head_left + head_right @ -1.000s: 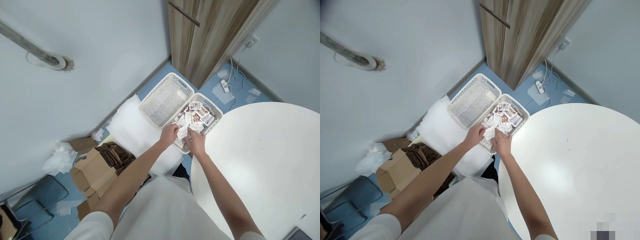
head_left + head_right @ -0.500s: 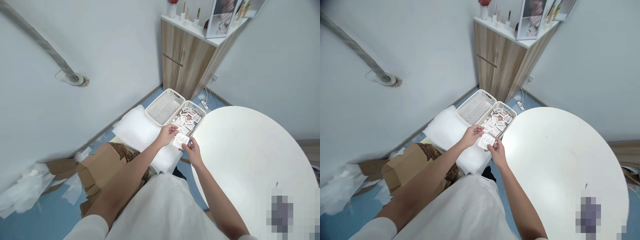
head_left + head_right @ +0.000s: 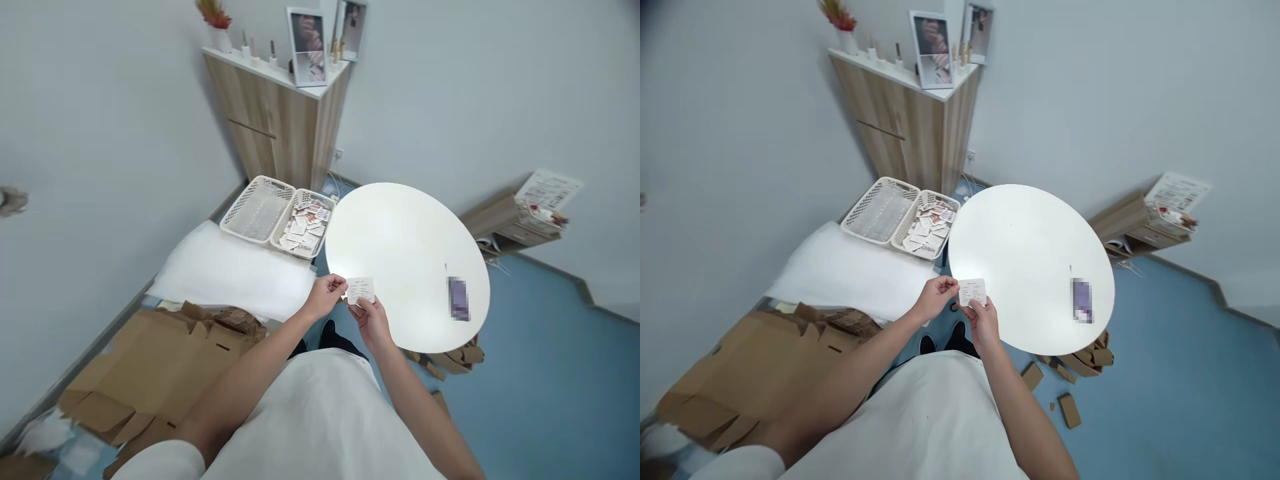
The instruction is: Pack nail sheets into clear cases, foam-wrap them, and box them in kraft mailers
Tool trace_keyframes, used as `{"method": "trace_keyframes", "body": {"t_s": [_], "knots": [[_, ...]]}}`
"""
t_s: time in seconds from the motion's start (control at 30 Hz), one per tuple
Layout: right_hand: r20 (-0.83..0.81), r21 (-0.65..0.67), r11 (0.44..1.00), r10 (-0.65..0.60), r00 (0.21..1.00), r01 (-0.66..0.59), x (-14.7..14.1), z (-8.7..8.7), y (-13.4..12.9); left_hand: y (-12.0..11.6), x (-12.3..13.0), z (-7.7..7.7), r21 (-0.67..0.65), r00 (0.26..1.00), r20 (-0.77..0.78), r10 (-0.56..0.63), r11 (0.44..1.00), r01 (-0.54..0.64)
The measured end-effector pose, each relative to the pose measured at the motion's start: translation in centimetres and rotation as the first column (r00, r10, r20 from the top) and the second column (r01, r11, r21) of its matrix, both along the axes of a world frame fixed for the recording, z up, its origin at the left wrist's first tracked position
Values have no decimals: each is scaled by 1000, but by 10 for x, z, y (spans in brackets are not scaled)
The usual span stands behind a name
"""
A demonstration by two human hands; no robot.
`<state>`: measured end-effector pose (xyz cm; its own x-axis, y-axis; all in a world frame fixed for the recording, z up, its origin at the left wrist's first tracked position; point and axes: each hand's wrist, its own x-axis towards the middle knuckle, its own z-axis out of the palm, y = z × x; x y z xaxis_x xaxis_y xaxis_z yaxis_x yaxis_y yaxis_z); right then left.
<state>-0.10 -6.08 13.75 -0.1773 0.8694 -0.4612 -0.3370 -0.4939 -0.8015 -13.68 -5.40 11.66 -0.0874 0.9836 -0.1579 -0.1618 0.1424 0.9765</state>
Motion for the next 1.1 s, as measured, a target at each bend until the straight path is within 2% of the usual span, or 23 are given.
{"method": "trace_keyframes", "body": {"t_s": [0.17,0.4,0.53,0.63,0.73,0.87,0.97,1.1], "knots": [[89,60,995,-83,993,78,46,3,-14,14,45,1,3,987,-75,-139,990,140],[195,120,966,-248,949,228,117,-3,-12,33,130,-1,-10,944,-195,-265,963,269],[285,179,949,-302,910,259,158,-8,3,39,169,12,51,885,-303,-353,921,385],[368,309,928,-317,874,206,179,-10,18,43,190,23,50,878,-324,-353,920,388],[479,428,900,-305,823,84,194,-10,31,48,206,28,23,903,-232,-363,926,378],[598,506,854,-244,764,-124,210,-11,42,56,218,22,-14,930,-61,-364,931,364],[585,499,842,-151,797,-207,223,-18,49,60,218,14,-91,957,-33,-288,954,284],[421,405,905,-57,905,-131,237,-32,60,66,213,7,-172,979,-56,-197,967,185]]}}
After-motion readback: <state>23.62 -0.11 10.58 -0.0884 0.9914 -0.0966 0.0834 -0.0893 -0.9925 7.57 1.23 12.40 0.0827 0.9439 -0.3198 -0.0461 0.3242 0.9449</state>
